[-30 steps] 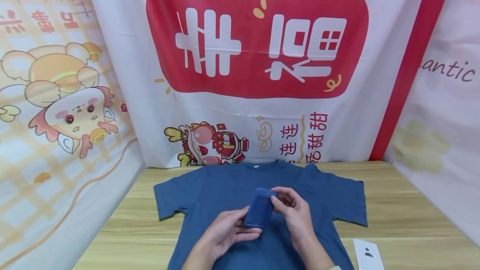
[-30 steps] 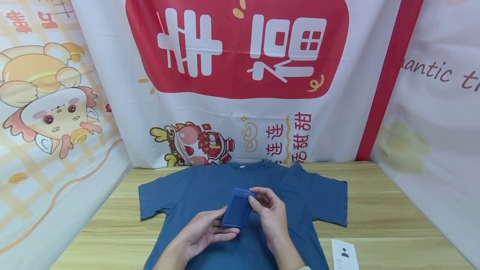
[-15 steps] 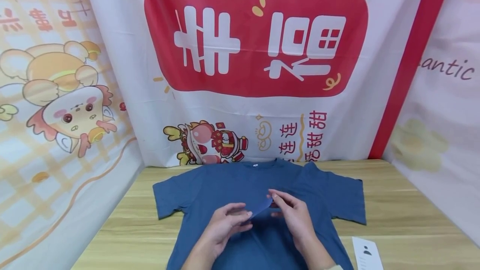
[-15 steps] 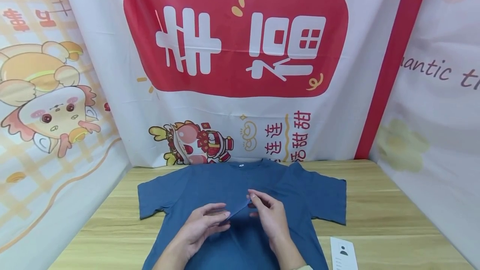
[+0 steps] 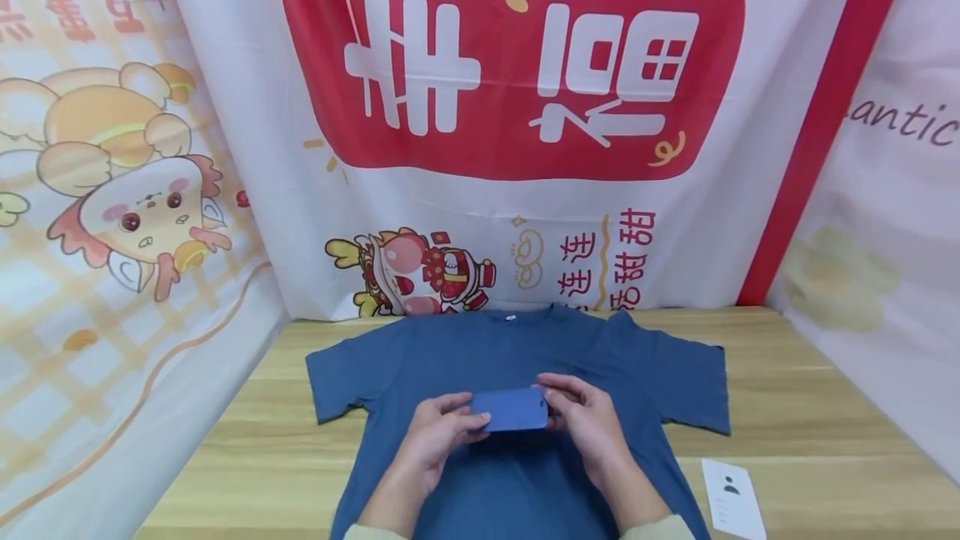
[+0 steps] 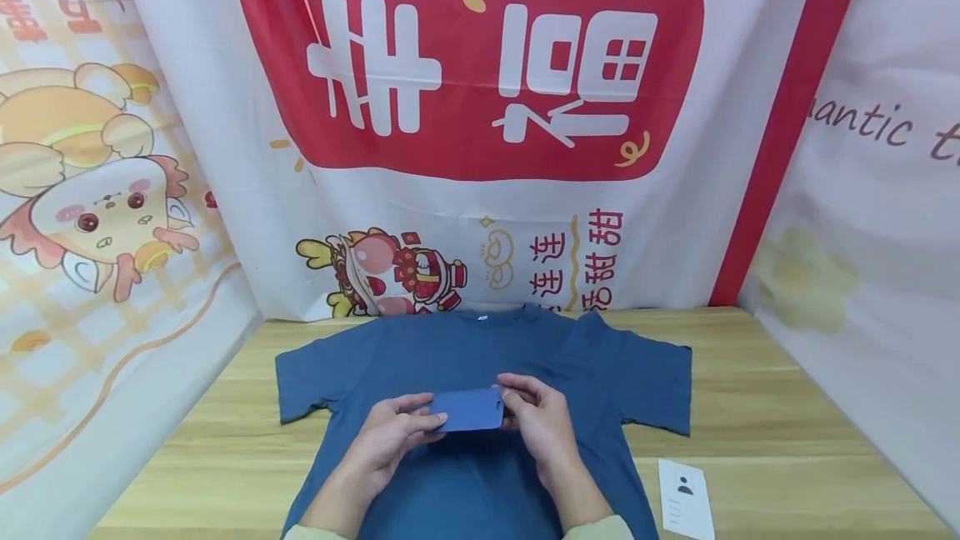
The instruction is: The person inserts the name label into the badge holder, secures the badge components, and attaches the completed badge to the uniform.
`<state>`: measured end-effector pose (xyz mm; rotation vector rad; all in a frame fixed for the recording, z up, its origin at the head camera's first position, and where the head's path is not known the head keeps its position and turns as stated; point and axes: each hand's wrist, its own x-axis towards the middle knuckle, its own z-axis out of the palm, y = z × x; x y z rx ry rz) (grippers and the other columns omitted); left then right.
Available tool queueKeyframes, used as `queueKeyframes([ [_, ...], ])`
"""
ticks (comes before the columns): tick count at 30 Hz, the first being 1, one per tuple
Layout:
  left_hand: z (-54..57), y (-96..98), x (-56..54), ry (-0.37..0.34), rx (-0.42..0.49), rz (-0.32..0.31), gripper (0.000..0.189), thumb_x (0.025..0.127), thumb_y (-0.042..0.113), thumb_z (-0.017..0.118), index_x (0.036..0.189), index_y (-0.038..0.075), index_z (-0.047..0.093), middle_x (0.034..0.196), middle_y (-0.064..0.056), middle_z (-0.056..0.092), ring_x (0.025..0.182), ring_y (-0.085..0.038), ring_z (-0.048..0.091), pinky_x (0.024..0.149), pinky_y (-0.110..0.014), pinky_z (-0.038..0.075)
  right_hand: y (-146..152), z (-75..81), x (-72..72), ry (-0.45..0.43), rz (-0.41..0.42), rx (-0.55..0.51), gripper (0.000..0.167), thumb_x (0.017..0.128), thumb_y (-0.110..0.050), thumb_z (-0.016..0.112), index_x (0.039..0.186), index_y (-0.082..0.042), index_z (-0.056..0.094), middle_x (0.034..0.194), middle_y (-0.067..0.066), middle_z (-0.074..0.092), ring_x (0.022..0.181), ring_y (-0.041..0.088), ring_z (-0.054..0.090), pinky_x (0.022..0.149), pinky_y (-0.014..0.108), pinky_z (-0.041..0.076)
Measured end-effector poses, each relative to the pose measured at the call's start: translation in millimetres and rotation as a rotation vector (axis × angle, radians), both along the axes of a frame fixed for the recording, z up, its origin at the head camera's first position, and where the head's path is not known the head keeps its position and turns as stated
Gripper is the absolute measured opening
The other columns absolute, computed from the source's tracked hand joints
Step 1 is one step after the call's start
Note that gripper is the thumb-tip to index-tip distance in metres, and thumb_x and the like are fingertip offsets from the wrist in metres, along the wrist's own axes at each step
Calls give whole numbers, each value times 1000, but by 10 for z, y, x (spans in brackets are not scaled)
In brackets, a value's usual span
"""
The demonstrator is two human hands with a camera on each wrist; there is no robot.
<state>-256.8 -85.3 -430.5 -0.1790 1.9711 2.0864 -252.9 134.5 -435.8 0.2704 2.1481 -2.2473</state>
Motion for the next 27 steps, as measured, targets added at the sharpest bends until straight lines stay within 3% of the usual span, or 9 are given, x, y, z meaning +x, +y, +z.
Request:
queueKeyframes([
  [7, -23, -38, 39, 16, 61, -31, 56, 102, -1, 67, 152, -16, 46, 141, -37, 63, 108, -24, 75, 97, -46, 65, 27, -65, 0, 9, -28, 13, 31, 106, -13, 68, 133, 0, 72, 126, 18, 76, 90, 16, 70, 75, 30, 61],
  [15, 47, -52, 34, 20, 96, 23, 55, 101, -2, 69, 151, -11, 50, 135, -32, 69, 102, -22, 76, 95, -47, 66, 7, -56, -9, 20, -24, 35, 34, 102, -22, 76, 130, -3, 73, 110, 8, 77, 84, 16, 69, 72, 29, 60],
  [21, 34, -59, 53, 3, 119, 10, 58, 99, -2, 71, 152, -11, 50, 128, -26, 73, 99, -21, 77, 93, -45, 66, -15, -32, 0, -33, -13, 102, 43, 94, -22, 86, 131, -7, 72, 102, 5, 72, 77, 17, 64, 68, 30, 58],
  [27, 38, -49, 57, 0, 116, -15, 55, 101, 3, 70, 151, -10, 51, 135, -29, 70, 104, -24, 78, 93, -46, 66, -6, -31, -6, -39, -25, 127, 41, 93, -17, 85, 132, -8, 74, 102, 6, 72, 82, 19, 64, 71, 29, 57],
])
